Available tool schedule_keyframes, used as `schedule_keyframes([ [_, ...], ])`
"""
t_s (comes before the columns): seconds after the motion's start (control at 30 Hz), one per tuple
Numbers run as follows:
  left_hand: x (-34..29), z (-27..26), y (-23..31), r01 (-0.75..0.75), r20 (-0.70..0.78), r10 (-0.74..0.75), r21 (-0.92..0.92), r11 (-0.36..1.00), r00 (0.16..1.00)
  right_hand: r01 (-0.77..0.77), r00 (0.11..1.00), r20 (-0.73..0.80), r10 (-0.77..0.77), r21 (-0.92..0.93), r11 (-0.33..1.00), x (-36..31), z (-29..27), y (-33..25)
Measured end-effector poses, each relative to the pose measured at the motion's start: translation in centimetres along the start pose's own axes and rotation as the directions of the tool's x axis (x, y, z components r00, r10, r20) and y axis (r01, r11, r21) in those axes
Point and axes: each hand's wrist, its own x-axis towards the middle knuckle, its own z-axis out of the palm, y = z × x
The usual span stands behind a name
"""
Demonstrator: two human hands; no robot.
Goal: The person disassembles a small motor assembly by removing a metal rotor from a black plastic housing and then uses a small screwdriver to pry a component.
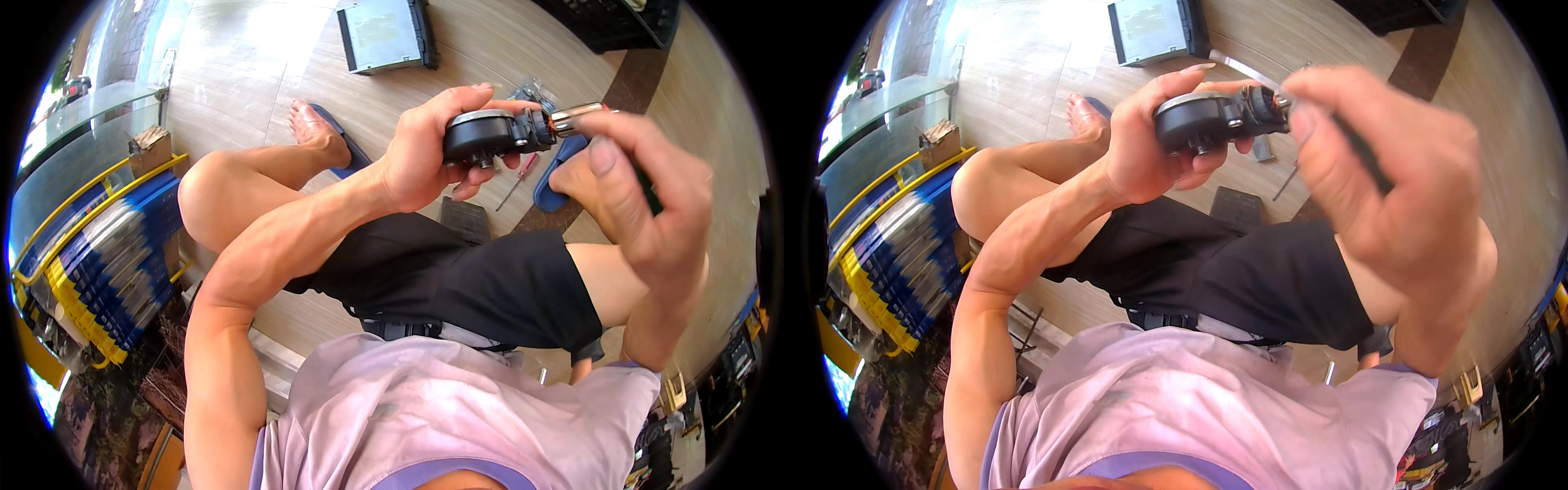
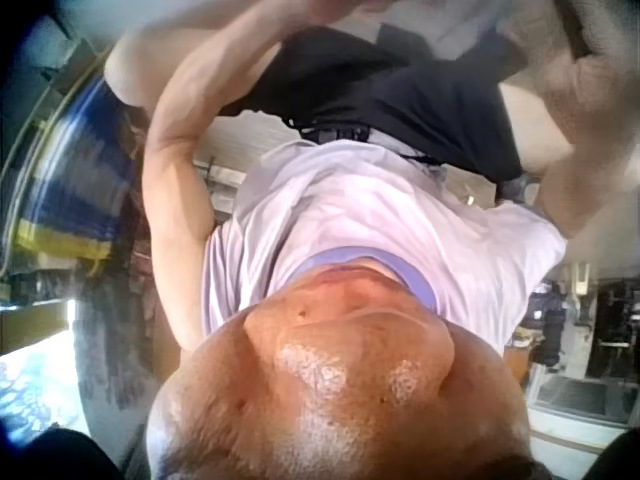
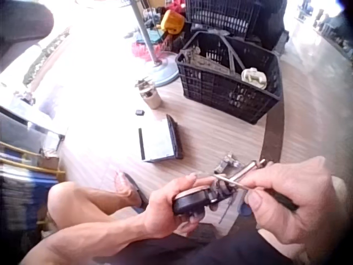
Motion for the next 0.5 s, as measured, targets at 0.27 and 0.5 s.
schedule_keyframes([
  [0.27, -0.6, 0.2, 1.0, -0.211, 0.006, 0.211, -0.048, 0.976, 0.977, -0.039, 0.999, -0.035, 0.042, 0.079, 0.996, -0.6, 3.6, -1.8],
  [0.5, -0.3, 0.3, 1.0, -0.152, -0.060, 0.148, -0.061, 0.987, 0.987, 0.003, 0.998, -0.057, -0.002, 0.029, 1.000, -0.7, 3.5, -1.6],
])
